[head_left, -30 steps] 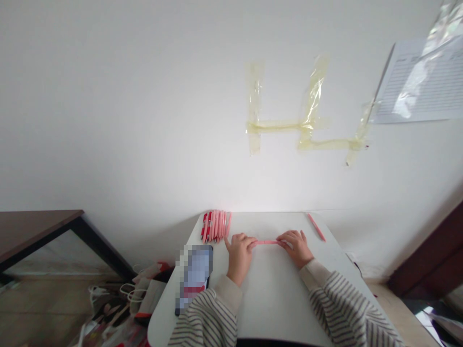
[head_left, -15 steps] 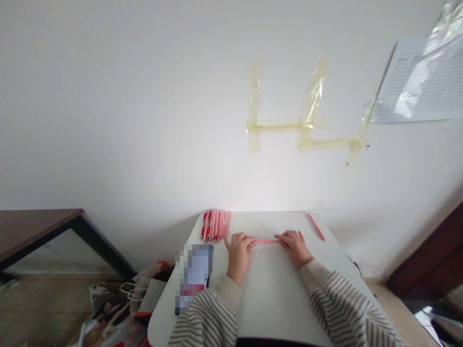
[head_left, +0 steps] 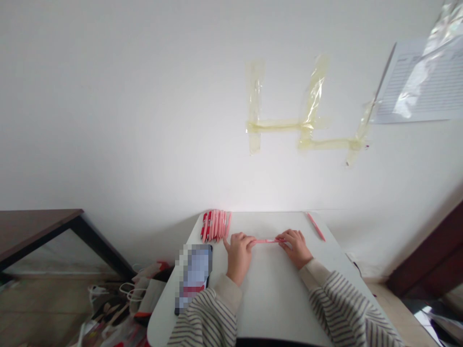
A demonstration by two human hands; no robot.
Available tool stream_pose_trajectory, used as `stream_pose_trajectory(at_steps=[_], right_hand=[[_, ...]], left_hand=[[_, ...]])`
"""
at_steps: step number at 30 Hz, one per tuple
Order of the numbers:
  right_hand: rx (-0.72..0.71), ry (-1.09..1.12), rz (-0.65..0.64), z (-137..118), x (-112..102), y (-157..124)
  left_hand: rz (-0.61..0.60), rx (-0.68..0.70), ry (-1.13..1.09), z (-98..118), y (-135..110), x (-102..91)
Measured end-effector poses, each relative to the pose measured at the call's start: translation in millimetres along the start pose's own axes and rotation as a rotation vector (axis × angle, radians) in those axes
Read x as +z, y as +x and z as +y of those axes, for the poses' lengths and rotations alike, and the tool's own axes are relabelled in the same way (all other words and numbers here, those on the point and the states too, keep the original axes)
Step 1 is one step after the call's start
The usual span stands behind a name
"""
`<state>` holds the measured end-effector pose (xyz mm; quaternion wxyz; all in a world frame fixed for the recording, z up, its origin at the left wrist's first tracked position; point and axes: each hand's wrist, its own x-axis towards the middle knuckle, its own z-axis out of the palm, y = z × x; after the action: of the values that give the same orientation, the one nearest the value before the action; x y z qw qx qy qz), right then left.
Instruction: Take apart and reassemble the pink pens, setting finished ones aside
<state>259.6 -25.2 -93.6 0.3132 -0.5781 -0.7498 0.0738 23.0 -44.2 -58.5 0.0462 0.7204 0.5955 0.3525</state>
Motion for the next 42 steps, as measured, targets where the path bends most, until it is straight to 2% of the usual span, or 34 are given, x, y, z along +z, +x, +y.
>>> stream_pose_trajectory(at_steps=[17, 25, 42], right_hand=[[0.023, 0.007, 0.052, 12, -1, 3], [0.051, -0.049, 0.141, 11, -1, 2], [0.105, -0.091, 0.191, 15, 0, 2]], left_hand=[[0.039, -0.040, 0.029, -3, 0, 1.5], [0.038, -0.070, 0.074, -2, 0, -0.1], [0.047, -0.089, 0.152, 1, 0, -4.0]])
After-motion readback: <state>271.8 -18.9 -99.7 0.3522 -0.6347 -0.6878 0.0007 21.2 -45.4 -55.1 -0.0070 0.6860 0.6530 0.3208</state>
